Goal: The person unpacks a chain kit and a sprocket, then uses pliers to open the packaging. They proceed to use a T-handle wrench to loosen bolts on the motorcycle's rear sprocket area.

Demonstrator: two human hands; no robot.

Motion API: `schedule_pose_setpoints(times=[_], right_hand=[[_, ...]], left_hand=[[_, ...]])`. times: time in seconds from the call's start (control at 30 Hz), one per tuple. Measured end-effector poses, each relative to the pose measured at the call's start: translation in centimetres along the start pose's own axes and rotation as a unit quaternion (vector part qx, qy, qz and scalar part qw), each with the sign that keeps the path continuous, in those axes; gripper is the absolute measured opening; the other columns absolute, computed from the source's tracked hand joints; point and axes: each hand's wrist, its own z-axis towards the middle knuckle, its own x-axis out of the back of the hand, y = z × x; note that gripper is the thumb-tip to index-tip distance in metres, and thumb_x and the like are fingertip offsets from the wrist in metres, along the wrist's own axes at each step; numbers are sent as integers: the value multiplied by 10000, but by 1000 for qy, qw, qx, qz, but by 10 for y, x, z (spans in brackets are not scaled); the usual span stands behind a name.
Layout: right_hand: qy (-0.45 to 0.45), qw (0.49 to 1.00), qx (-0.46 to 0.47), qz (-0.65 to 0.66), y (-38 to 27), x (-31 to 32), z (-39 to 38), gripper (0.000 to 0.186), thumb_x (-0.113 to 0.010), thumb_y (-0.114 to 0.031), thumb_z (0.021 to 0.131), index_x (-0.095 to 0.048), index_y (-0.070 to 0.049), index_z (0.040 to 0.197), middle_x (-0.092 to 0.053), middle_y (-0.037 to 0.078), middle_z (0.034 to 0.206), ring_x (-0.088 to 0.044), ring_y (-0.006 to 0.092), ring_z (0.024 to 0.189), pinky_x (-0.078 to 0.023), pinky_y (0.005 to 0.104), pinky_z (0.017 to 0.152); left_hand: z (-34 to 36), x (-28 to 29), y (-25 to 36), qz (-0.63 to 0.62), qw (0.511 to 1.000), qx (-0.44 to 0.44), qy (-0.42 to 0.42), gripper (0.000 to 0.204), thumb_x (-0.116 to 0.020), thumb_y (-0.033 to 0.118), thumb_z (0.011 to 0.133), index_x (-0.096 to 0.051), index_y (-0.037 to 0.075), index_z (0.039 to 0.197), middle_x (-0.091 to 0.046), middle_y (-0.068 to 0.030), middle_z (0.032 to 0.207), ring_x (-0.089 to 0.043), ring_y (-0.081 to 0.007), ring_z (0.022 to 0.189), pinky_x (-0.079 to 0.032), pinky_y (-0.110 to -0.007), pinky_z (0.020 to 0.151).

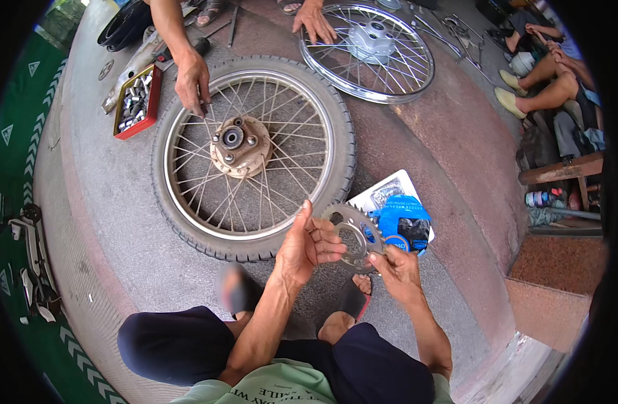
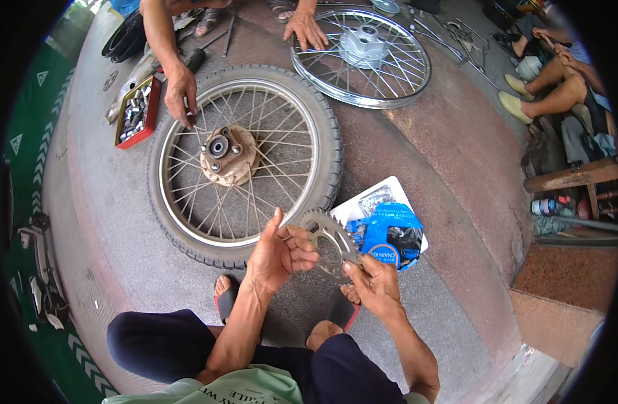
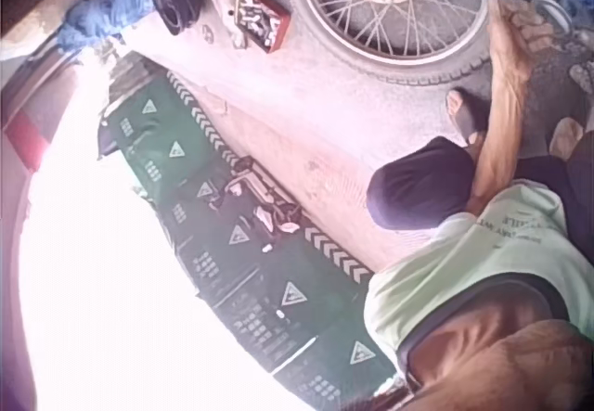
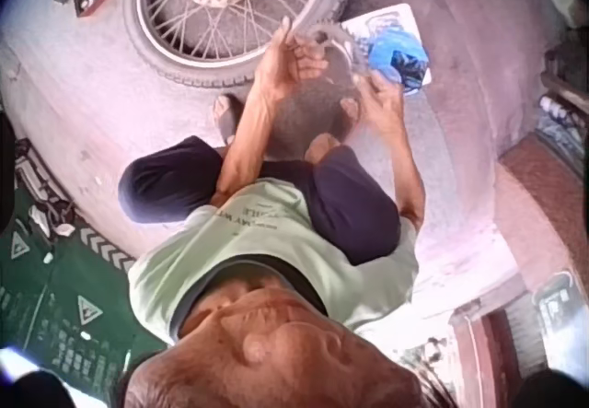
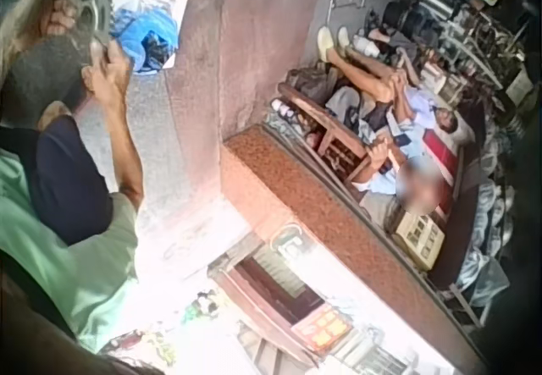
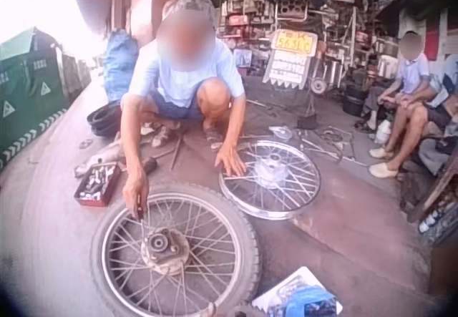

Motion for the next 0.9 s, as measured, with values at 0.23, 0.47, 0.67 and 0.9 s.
schedule_pose_setpoints(times=[0.23,0.47,0.67,0.9], right_hand=[[26,934,-144,325,17,3,-3,156,-654,-120,876,-634,31,906,-688,136,882,-665,170,727,-583,333,566],[51,892,-120,433,13,10,6,228,-643,-129,888,-650,31,1051,-673,103,956,-662,180,779,-574,323,589],[48,882,-99,458,-6,17,11,194,-648,-139,889,-660,31,982,-680,104,906,-662,179,733,-558,312,572],[100,955,-53,272,-12,14,8,151,-692,-141,859,-680,1,912,-697,96,791,-669,175,685,-510,272,551]], left_hand=[[1,8,1,114,975,-143,128,345,-583,379,922,-609,50,824,-635,-70,649,-593,-118,483,-360,-191,367],[-6,0,4,163,969,-128,136,257,-676,329,872,-641,76,900,-664,-27,786,-600,-71,685,-445,-226,560],[-3,-5,-14,101,987,-124,13,173,-701,190,860,-661,81,989,-698,-34,853,-601,-58,775,-451,-214,667],[0,-2,-15,193,965,-175,16,197,-700,124,846,-647,39,1016,-697,-35,863,-622,-82,843,-460,-241,692]])
